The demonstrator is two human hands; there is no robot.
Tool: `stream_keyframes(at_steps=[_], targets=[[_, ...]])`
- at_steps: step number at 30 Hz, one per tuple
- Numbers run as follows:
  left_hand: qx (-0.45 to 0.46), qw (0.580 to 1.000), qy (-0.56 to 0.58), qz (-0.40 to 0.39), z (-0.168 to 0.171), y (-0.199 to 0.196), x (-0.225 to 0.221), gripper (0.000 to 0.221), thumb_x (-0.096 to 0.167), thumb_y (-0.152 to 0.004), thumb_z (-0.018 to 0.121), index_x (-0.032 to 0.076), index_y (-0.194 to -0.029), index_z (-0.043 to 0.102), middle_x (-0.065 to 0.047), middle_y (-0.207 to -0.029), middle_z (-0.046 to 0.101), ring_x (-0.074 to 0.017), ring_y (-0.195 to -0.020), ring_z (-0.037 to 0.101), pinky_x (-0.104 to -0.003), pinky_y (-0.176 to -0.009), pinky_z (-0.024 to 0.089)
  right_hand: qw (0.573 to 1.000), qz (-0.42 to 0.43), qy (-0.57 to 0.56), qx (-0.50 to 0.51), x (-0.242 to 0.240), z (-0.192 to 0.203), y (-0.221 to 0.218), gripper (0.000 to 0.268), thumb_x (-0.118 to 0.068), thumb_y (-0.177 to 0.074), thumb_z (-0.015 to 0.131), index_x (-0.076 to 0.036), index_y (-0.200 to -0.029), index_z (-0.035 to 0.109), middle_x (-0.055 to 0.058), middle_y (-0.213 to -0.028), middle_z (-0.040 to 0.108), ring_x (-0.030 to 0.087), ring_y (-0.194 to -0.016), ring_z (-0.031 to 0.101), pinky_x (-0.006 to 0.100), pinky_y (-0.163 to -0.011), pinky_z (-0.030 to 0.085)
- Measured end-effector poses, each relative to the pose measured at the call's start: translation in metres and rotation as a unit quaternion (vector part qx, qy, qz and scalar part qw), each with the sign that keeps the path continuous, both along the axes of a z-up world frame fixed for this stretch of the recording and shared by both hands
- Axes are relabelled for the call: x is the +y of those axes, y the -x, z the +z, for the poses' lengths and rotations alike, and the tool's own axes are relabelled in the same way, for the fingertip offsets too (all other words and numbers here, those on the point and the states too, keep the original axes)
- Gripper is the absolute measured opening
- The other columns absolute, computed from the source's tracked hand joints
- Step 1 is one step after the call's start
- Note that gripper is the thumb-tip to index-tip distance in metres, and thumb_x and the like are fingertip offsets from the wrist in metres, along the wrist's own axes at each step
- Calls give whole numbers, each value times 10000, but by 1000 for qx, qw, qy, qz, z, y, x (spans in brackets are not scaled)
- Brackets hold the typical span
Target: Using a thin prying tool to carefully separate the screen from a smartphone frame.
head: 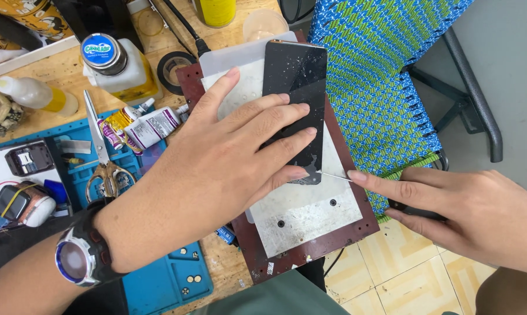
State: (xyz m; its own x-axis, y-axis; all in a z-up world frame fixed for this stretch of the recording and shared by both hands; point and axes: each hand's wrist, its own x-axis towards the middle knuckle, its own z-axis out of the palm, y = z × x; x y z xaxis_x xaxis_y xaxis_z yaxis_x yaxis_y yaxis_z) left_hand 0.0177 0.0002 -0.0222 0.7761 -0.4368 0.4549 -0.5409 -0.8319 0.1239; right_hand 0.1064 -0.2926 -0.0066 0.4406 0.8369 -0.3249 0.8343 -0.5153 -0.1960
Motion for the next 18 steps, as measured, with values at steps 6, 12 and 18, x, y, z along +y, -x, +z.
stream_keyframes(at_steps=[6,12,18], targets=[[-7,1000,-5,3,-1,0,-1,314,352,-947,641,110,-1145,664,-51,-1199,580,-230,-1142,562,-499,-1030,333,1000,8,-4,1,0,0,1,593,-387,-818,500,-450,-1391,363,-180,-741,623,113,-513,572,287,-354,511],[-2,1000,4,0,1,1,-1,311,328,-941,652,92,-1145,657,-69,-1204,573,-242,-1154,541,-500,-1038,341,1000,11,6,3,-2,0,1,602,-397,-817,503,-447,-1399,357,-160,-708,597,110,-528,576,284,-366,524],[-18,1000,-11,18,2,0,-1,299,327,-945,654,101,-1141,668,-63,-1217,556,-215,-1121,552,-469,-1024,358,997,19,-74,-6,-9,1,3,611,-336,-797,559,-312,-1388,404,-124,-836,642,88,-617,609,265,-434,529]])
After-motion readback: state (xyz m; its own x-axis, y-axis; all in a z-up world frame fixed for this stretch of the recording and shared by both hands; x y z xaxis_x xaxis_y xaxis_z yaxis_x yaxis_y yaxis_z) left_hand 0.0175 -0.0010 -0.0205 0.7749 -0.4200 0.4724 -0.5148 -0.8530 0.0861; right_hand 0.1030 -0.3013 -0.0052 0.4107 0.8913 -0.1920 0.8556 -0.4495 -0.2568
